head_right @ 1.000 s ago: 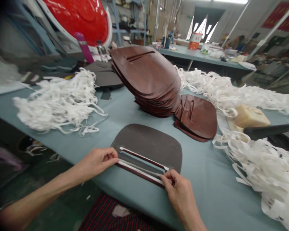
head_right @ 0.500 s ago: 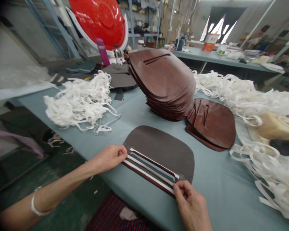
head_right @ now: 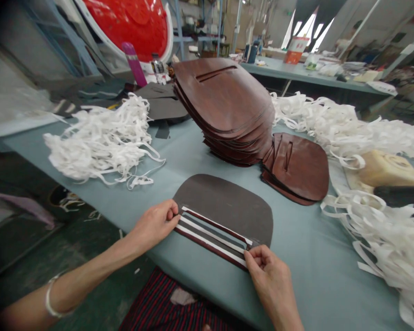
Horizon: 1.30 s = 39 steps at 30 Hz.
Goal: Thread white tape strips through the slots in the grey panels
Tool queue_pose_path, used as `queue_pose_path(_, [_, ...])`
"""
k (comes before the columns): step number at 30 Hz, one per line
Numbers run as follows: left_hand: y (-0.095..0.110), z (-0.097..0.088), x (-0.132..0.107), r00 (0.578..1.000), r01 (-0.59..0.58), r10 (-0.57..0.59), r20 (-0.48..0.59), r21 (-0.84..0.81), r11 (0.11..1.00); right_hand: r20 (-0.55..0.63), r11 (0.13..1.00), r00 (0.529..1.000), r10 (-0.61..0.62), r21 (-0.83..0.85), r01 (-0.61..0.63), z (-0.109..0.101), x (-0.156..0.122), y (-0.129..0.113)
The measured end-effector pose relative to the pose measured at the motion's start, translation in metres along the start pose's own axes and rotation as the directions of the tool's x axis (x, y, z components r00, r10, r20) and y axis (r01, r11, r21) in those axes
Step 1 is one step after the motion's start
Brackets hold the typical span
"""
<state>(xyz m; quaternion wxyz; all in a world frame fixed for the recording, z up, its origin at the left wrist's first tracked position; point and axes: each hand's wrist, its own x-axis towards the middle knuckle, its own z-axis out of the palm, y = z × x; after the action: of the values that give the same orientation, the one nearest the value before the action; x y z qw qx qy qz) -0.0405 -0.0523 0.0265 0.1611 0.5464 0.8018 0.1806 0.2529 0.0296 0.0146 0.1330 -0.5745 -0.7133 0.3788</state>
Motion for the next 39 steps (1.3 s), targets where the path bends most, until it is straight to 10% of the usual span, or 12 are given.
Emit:
queue_pose_path(4, [0.004, 0.01, -0.015, 0.947, -0.27, 0.304, -0.107, 0.248, 0.93, 0.026, 0.999, 1.0, 0.002, 0.044, -0.003, -0.003, -0.002, -0.002])
queue_pose_path(11, [0.0, 0.017, -0.036, 0.875, -0.418, 0.484, -0.03, 0.457, 0.785, -0.014, 0.995, 0.998, 0.056, 0.08, -0.054, -0.001, -0.001, -0.002])
queue_pose_path(25, [0.005, 0.033, -0.049, 0.9, -0.365, 0.437, -0.009, 0.533, 0.763, -0.107, 0.953, 0.994, 0.01, -0.299, -0.041, 0.002, -0.006, -0.015])
queue_pose_path(32, [0.008, 0.024, -0.02, 0.883, -0.422, 0.47, 0.004, 0.446, 0.789, 0.055, 0.747, 0.872, -0.487, -0.492, 0.448, 0.027, -0.005, -0.044])
queue_pose_path(39, [-0.002, 0.03, -0.002, 0.864, -0.392, 0.453, -0.22, 0.273, 0.879, 0.092, 0.786, 0.88, -0.467, -0.413, 0.46, 0.023, 0.018, -0.045])
